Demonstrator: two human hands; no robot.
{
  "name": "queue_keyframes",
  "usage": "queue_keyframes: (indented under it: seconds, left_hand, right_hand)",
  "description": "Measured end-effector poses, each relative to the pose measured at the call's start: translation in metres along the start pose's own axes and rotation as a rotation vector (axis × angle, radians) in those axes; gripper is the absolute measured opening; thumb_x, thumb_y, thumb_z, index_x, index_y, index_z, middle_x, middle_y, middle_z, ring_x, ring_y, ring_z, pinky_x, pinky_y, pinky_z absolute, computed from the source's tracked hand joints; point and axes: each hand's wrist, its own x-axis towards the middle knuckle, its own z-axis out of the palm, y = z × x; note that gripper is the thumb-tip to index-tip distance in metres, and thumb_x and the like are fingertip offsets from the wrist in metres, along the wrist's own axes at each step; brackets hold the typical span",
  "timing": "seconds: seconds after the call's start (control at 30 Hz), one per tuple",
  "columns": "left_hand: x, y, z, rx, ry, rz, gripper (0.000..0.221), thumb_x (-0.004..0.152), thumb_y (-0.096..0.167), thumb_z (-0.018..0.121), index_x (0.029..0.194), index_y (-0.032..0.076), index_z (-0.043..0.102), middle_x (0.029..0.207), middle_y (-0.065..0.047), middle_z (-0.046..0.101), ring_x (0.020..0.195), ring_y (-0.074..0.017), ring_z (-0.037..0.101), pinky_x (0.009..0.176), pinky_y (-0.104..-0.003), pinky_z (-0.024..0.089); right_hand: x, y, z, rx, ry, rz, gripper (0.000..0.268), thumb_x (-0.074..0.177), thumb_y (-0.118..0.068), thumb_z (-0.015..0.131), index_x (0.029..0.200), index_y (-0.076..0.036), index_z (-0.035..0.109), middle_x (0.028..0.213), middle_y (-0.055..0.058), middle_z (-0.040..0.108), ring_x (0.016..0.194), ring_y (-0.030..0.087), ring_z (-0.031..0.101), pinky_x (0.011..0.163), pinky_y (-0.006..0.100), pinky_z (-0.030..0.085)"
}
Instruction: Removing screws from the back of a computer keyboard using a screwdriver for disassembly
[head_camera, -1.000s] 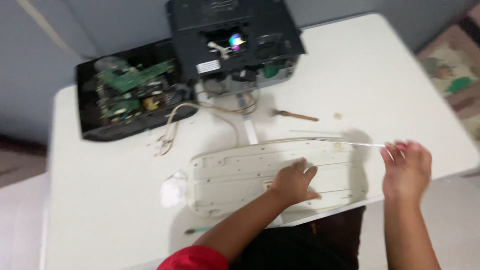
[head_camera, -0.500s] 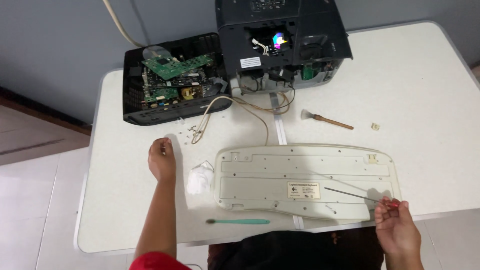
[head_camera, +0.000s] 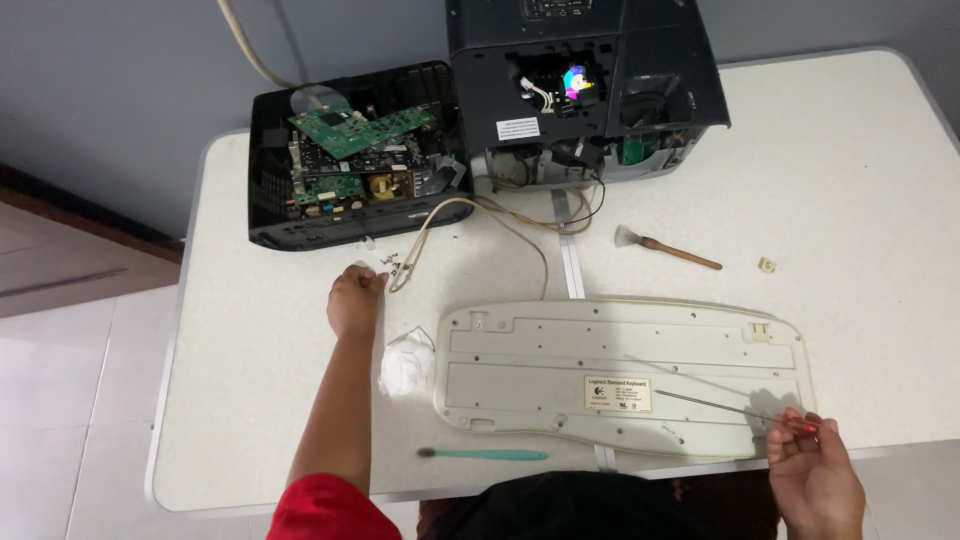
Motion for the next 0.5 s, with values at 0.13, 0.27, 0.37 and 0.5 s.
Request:
queue_keyframes:
  seconds: [0.13, 0.27, 0.37, 0.5]
  left_hand:
    - [0.016, -0.012, 0.011, 0.037, 0.013, 0.029, 0.019, 0.092, 0.037, 0.075, 0.095, 0.019, 0.071, 0.093, -0.004, 0.076, 0.09, -0.0321, 0.071, 0.073, -0.049, 0.054]
    - [0.028, -0.027, 0.025, 0.205, 0.08, 0.194, 0.016, 0.097, 0.031, 0.062, 0.102, 0.017, 0.068, 0.101, -0.016, 0.07, 0.093, -0.0431, 0.067, 0.076, -0.058, 0.053]
    - [0.01, -0.01, 0.009, 0.098, 0.137, 0.195, 0.016, 0.1, 0.027, 0.053, 0.108, 0.016, 0.062, 0.105, -0.018, 0.071, 0.096, -0.0466, 0.066, 0.077, -0.061, 0.049]
    - [-0.07, 0.016, -0.026, -0.405, 0.448, 0.352, 0.016, 0.112, 0.021, 0.067, 0.107, 0.011, 0.056, 0.091, -0.002, 0.056, 0.08, -0.0171, 0.052, 0.077, -0.036, 0.045]
  right_hand:
    - [0.006, 0.002, -0.004, -0.023, -0.022, -0.014, 0.024, 0.117, -0.039, 0.057, 0.105, -0.02, 0.066, 0.112, -0.001, 0.073, 0.103, 0.01, 0.069, 0.089, 0.02, 0.061]
    - [0.01, -0.001, -0.01, 0.02, -0.03, -0.02, 0.025, 0.117, -0.038, 0.056, 0.105, -0.019, 0.066, 0.11, 0.002, 0.071, 0.097, 0.012, 0.067, 0.085, 0.022, 0.059]
    - [0.007, -0.006, -0.02, 0.028, -0.023, -0.067, 0.02, 0.115, -0.038, 0.058, 0.108, -0.021, 0.065, 0.109, 0.004, 0.071, 0.095, 0.012, 0.067, 0.085, 0.023, 0.059]
    - [-0.009, -0.016, -0.035, -0.028, -0.021, -0.129, 0.022, 0.117, -0.037, 0.054, 0.11, -0.02, 0.065, 0.105, 0.005, 0.072, 0.088, 0.013, 0.065, 0.083, 0.027, 0.058]
